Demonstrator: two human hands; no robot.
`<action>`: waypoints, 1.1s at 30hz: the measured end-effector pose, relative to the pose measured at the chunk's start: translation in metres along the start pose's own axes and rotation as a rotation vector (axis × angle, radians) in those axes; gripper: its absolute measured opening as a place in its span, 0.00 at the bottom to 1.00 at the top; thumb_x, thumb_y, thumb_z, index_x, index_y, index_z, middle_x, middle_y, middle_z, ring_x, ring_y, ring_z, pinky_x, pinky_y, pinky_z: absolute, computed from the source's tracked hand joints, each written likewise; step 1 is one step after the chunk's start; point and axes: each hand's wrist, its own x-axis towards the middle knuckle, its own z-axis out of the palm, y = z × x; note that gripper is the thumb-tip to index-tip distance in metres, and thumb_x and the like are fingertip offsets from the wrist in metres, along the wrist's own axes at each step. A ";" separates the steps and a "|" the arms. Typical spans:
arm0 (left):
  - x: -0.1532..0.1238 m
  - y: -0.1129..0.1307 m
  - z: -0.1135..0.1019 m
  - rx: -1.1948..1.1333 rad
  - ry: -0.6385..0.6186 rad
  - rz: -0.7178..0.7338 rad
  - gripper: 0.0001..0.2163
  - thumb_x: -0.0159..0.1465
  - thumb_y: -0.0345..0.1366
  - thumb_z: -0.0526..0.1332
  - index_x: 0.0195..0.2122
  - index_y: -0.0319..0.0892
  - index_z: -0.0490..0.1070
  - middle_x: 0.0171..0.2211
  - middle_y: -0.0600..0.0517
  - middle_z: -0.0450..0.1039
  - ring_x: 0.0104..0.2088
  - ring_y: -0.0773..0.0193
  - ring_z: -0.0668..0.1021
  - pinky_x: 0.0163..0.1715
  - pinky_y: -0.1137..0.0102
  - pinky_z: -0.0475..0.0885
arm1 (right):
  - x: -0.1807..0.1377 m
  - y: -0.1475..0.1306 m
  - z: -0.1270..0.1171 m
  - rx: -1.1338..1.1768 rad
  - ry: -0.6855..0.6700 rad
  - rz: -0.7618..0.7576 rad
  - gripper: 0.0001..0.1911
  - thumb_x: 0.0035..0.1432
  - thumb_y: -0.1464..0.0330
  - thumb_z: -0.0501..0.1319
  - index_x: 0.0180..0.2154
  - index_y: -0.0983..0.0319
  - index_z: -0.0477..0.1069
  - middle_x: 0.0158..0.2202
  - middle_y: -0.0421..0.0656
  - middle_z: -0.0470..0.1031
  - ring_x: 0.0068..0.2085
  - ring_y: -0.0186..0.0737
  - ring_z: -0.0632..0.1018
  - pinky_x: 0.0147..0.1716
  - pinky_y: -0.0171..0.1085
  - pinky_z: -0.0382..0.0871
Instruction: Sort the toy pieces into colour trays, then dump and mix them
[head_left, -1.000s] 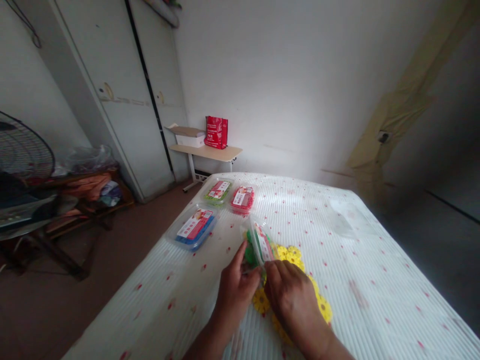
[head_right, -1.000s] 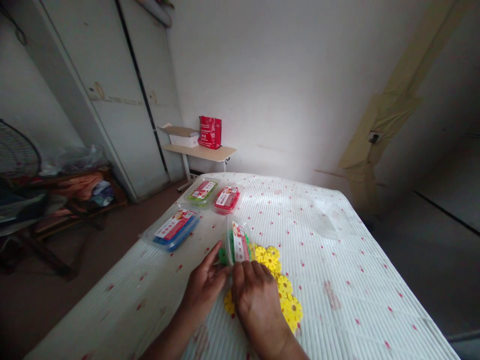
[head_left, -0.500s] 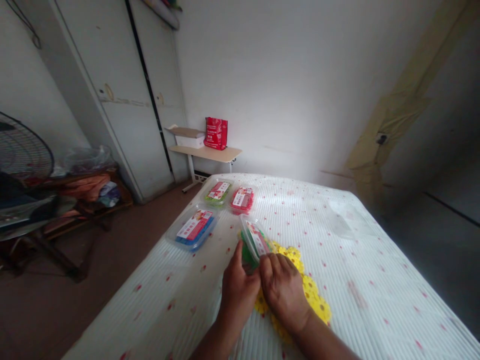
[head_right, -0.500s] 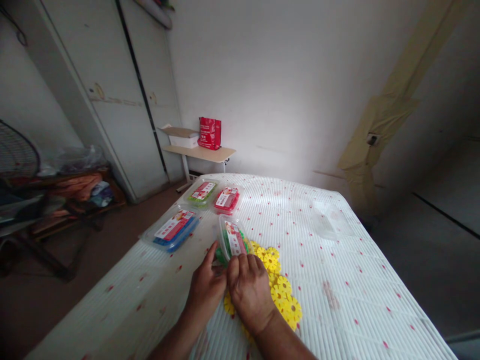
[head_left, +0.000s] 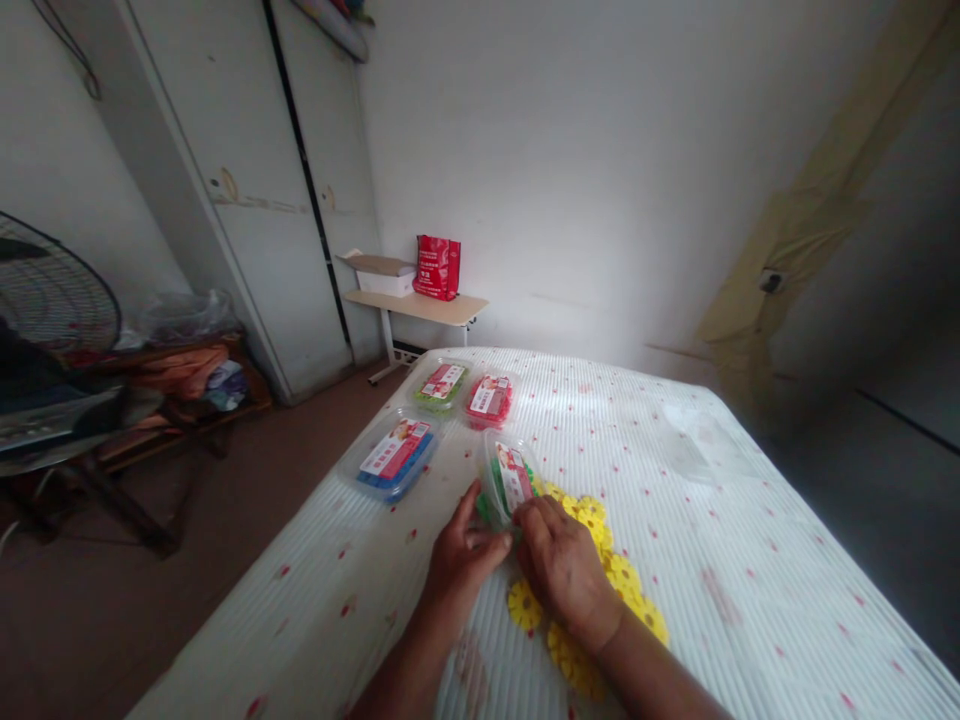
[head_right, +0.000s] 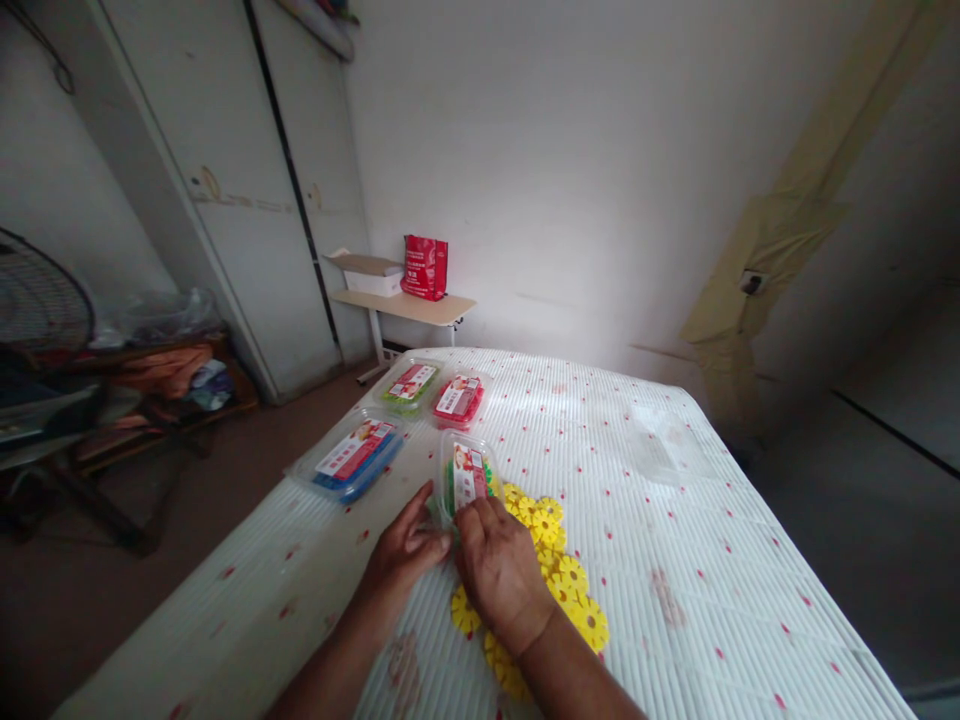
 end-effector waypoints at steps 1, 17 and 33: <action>0.000 0.000 -0.001 -0.007 -0.010 -0.007 0.36 0.48 0.32 0.63 0.58 0.38 0.54 0.51 0.44 0.69 0.41 0.57 0.77 0.38 0.69 0.72 | 0.001 0.000 0.000 0.011 -0.007 -0.007 0.07 0.57 0.76 0.50 0.31 0.62 0.64 0.28 0.44 0.69 0.30 0.39 0.69 0.29 0.35 0.67; 0.004 -0.024 0.001 0.124 0.136 0.172 0.30 0.53 0.30 0.57 0.58 0.38 0.57 0.58 0.46 0.62 0.58 0.57 0.64 0.55 0.68 0.61 | -0.001 -0.016 0.009 -0.180 0.079 0.116 0.09 0.58 0.75 0.48 0.28 0.61 0.62 0.26 0.43 0.67 0.28 0.39 0.68 0.26 0.34 0.63; -0.001 0.000 -0.003 -0.002 0.095 -0.010 0.29 0.56 0.34 0.58 0.59 0.40 0.55 0.48 0.44 0.71 0.42 0.58 0.76 0.33 0.69 0.74 | -0.020 0.026 -0.004 0.106 0.063 0.228 0.20 0.53 0.79 0.49 0.48 0.63 0.63 0.45 0.49 0.71 0.46 0.42 0.72 0.44 0.43 0.70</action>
